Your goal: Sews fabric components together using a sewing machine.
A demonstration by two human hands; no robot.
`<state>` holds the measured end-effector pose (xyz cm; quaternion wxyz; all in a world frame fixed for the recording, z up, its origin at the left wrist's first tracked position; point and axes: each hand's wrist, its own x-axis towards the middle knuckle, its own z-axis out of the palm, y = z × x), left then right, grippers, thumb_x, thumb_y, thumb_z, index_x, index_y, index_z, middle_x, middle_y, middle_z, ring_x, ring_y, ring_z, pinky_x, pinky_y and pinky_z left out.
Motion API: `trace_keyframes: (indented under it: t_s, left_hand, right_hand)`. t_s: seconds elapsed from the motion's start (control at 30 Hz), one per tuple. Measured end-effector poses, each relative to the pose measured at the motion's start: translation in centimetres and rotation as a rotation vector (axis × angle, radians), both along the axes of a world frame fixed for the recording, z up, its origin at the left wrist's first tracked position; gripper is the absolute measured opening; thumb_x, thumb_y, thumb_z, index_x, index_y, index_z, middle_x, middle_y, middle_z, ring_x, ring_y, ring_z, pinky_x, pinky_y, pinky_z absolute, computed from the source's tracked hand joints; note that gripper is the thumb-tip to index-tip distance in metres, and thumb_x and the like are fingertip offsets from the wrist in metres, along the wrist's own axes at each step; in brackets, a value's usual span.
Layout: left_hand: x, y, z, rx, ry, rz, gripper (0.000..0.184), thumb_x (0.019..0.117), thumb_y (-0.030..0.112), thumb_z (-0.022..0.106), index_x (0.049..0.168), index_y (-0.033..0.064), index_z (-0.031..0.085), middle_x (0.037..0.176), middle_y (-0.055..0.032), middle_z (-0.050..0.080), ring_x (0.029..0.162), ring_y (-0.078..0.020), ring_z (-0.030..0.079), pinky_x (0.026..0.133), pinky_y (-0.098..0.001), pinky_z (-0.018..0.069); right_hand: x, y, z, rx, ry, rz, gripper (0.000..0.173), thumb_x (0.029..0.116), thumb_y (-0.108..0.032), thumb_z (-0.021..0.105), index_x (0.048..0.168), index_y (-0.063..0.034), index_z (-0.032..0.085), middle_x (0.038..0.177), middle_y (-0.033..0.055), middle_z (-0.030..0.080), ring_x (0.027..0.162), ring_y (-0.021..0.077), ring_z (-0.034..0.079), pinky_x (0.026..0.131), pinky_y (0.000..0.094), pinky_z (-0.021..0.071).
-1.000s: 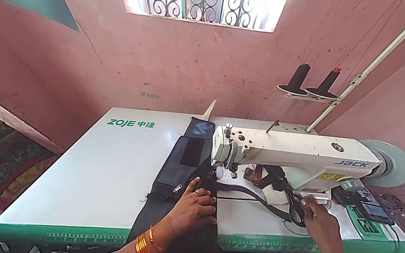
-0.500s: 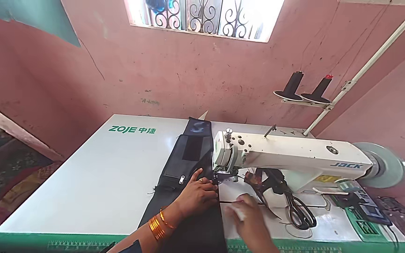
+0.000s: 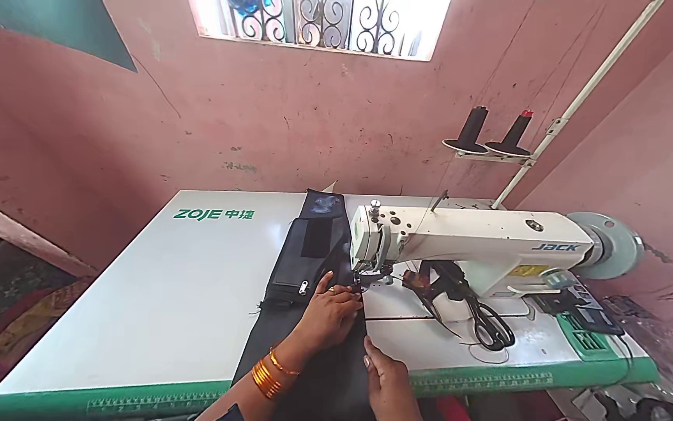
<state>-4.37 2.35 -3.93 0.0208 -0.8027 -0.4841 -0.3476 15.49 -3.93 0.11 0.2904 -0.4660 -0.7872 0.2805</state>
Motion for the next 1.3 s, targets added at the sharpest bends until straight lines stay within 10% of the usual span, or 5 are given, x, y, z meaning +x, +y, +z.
trace_keyframes:
  t_s: [0.23,0.4,0.67,0.83,1.3]
  left_hand:
    - [-1.7,3.3,0.4,-0.017,-0.002,0.006,0.032,0.0940,0.049,0.067,0.096,0.0196,0.080,0.106,-0.0009,0.075,0.113,-0.0209,0.068,0.120,-0.0573,0.0301]
    - [-2.8,5.7,2.7,-0.396,-0.002,0.093,0.066,0.0785,0.067,0.074,0.109,0.0085,0.072,0.127,-0.0085,0.067,0.134,-0.0252,0.054,0.125,-0.0563,0.0102]
    - [-3.1,7.2,3.5,-0.517,0.103,0.167,0.097,0.0687,0.082,0.070,0.130,0.0074,0.062,0.146,-0.0102,0.055,0.148,-0.0261,0.038,0.124,-0.0609,-0.0045]
    - [0.2,1.5,1.3,-0.078,-0.121,-0.024,0.026,0.0948,0.033,0.070,0.097,0.0099,0.080,0.108,-0.0083,0.075,0.111,-0.0274,0.069,0.098,-0.0461,0.0546]
    - [-0.7,3.4,3.1,-0.405,-0.105,0.103,0.035,0.0949,0.038,0.071,0.097,0.0034,0.076,0.120,-0.0144,0.071,0.120,-0.0311,0.065,0.093,-0.0510,0.0546]
  right_hand:
    - [-1.6,3.0,0.3,0.000,-0.108,-0.033,0.021,0.0947,-0.001,0.055,0.104,0.0087,0.071,0.078,0.0197,0.072,0.074,0.0336,0.073,0.071,0.0478,0.0582]
    - [-3.0,6.2,0.0,0.062,-0.106,-0.037,0.019,0.0923,-0.002,0.057,0.100,0.0067,0.073,0.074,0.0173,0.070,0.069,0.0311,0.071,0.067,0.0463,0.0574]
    - [-2.9,7.0,0.9,-0.327,0.123,-0.087,0.031,0.1007,-0.005,0.059,0.128,0.0087,0.064,0.118,0.0230,0.071,0.108,0.0276,0.070,0.100,0.0399,0.0528]
    - [-1.3,1.2,-0.1,0.092,-0.021,-0.046,0.036,0.0914,0.006,0.058,0.125,0.0171,0.064,0.103,0.0278,0.075,0.088,0.0377,0.077,0.083,0.0473,0.0610]
    - [-2.8,6.1,0.3,0.017,-0.109,-0.037,0.019,0.0950,-0.001,0.057,0.102,0.0077,0.072,0.080,0.0194,0.072,0.075,0.0320,0.073,0.071,0.0464,0.0581]
